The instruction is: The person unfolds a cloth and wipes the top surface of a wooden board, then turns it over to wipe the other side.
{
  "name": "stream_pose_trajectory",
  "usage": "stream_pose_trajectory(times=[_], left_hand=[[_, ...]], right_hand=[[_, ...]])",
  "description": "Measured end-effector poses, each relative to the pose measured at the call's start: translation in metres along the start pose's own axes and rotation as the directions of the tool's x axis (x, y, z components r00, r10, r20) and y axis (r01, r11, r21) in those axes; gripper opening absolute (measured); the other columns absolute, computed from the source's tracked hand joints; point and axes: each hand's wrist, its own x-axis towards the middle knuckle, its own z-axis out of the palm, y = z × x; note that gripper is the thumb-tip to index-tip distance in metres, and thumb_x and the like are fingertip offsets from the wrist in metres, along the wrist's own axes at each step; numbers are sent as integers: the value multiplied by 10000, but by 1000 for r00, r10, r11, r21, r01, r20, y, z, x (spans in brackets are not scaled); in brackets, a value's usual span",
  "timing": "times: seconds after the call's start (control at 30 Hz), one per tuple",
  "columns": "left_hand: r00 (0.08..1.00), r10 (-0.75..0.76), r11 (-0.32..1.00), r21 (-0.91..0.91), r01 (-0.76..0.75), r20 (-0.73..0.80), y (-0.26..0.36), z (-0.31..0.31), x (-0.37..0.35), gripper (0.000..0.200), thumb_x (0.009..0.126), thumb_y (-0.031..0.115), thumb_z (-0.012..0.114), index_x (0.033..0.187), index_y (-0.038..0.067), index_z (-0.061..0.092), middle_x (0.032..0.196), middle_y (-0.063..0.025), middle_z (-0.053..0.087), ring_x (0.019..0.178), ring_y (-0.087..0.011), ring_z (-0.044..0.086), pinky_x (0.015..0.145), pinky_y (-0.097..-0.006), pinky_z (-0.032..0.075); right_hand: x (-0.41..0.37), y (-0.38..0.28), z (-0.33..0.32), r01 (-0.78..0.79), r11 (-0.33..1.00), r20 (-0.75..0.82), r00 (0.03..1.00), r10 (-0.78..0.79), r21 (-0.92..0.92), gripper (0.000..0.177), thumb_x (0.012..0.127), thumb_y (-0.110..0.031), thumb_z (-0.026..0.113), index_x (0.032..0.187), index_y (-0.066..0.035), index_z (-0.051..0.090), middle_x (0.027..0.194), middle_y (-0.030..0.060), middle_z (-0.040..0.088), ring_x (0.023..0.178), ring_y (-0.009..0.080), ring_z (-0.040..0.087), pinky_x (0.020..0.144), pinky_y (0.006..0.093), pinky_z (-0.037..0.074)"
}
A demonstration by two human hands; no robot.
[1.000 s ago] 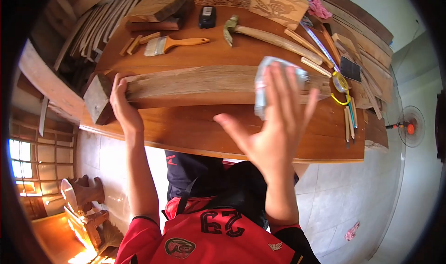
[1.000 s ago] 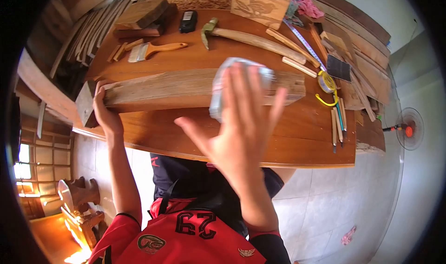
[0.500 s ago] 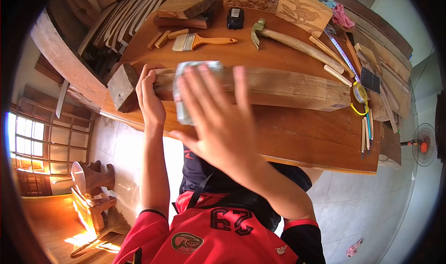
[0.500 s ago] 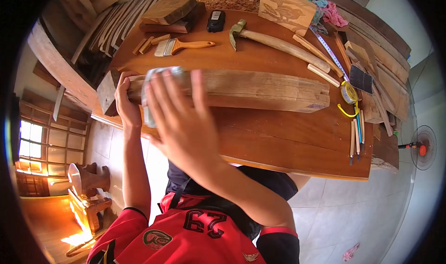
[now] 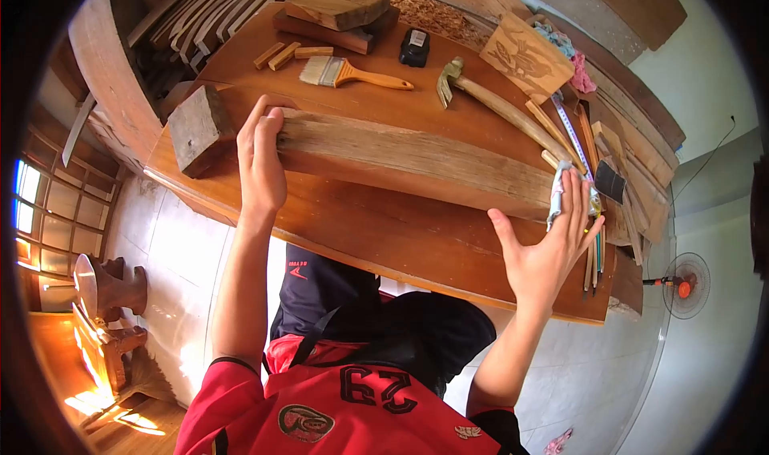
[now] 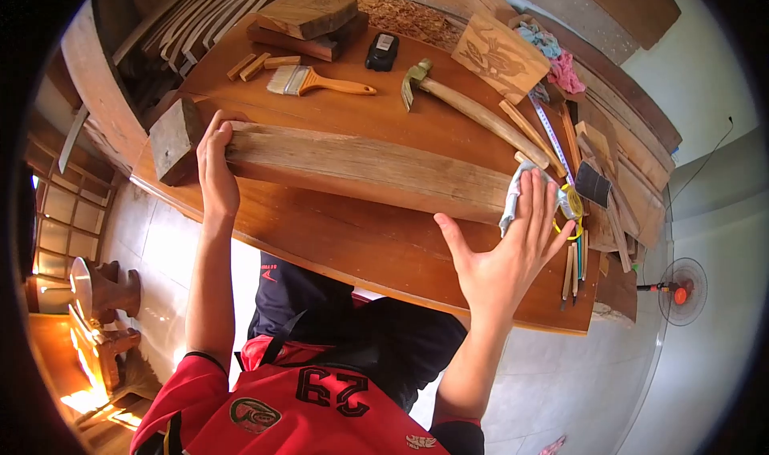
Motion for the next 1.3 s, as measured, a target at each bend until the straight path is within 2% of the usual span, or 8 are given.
stream_pose_trajectory(times=[0.03, 0.13, 0.17, 0.27, 0.37, 0.67, 0.97, 1.3], left_hand=[[999, 17, 1000, -19, -16, 52, 6, -1, 0, 306, 1098, 250, 489, 1036, -23, 611, 923, -49, 571, 894, -149, 497, 852, -294, 411], [999, 12, 1000, 7, -12, 39, 1, -1, 2, 317, 1103, 257, 495, 1042, -30, 614, 926, -45, 572, 897, -148, 500, 855, -298, 414], [997, 19, 1000, -7, -18, 77, 4, -3, 3, 323, 1106, 256, 495, 1036, -38, 611, 928, -54, 581, 899, -151, 505, 860, -299, 417], [993, -26, 999, -25, 23, -115, -4, 8, -3, 313, 1101, 241, 482, 1014, -31, 608, 917, -70, 584, 882, -155, 510, 843, -306, 419], [996, 41, 999, -32, -39, 81, 1, -4, 1, 320, 1093, 249, 472, 1005, -26, 610, 906, -84, 589, 871, -165, 516, 834, -320, 424], [994, 59, 998, 16, -60, 92, 5, -6, -1, 323, 1067, 250, 449, 1006, -27, 603, 892, -90, 588, 874, -165, 519, 819, -306, 414], [993, 70, 997, -19, -69, 96, 9, -5, -4, 328, 1075, 257, 449, 1016, -20, 616, 885, -78, 599, 876, -152, 530, 828, -301, 421], [992, 71, 997, -15, -70, 105, 6, -7, -5, 331, 1073, 266, 448, 1033, -9, 628, 899, -72, 617, 888, -145, 539, 836, -297, 420]], right_hand=[[1, -5, 1, 4, 1000, -1, 1000, -4, 15, 1102, 787, -677, 895, 1621, -67, 511, 1669, 115, 520, 1600, 344, 407, 1331, 656, 90], [1, -12, 7, -2, 999, -6, 1000, 2, 54, 1068, 815, -652, 887, 1625, -74, 499, 1661, 121, 517, 1597, 347, 402, 1327, 667, 96], [0, -11, 11, -4, 998, -15, 1000, 5, 60, 1065, 817, -648, 886, 1625, -74, 498, 1661, 124, 516, 1599, 345, 400, 1326, 670, 97], [1, -9, 12, -3, 997, -15, 1000, 4, 73, 1041, 830, -623, 886, 1625, -74, 498, 1662, 129, 513, 1605, 343, 387, 1321, 681, 93], [-4, -6, 11, 7, 996, -22, 1000, -5, 93, 1019, 837, -591, 890, 1623, -73, 499, 1670, 126, 505, 1609, 354, 378, 1321, 679, 97], [-8, -1, 11, 38, 992, -28, 999, -35, 117, 984, 856, -552, 887, 1619, -67, 500, 1680, 130, 494, 1613, 370, 367, 1311, 678, 144], [-9, -4, 10, 55, 984, -38, 998, -49, 169, 953, 890, -469, 883, 1612, -2, 474, 1672, 166, 485, 1607, 412, 340, 1305, 603, 235], [-10, -6, 10, 46, 985, -42, 998, -39, 169, 953, 896, -468, 877, 1614, 7, 466, 1678, 178, 476, 1606, 420, 332, 1298, 602, 241]])
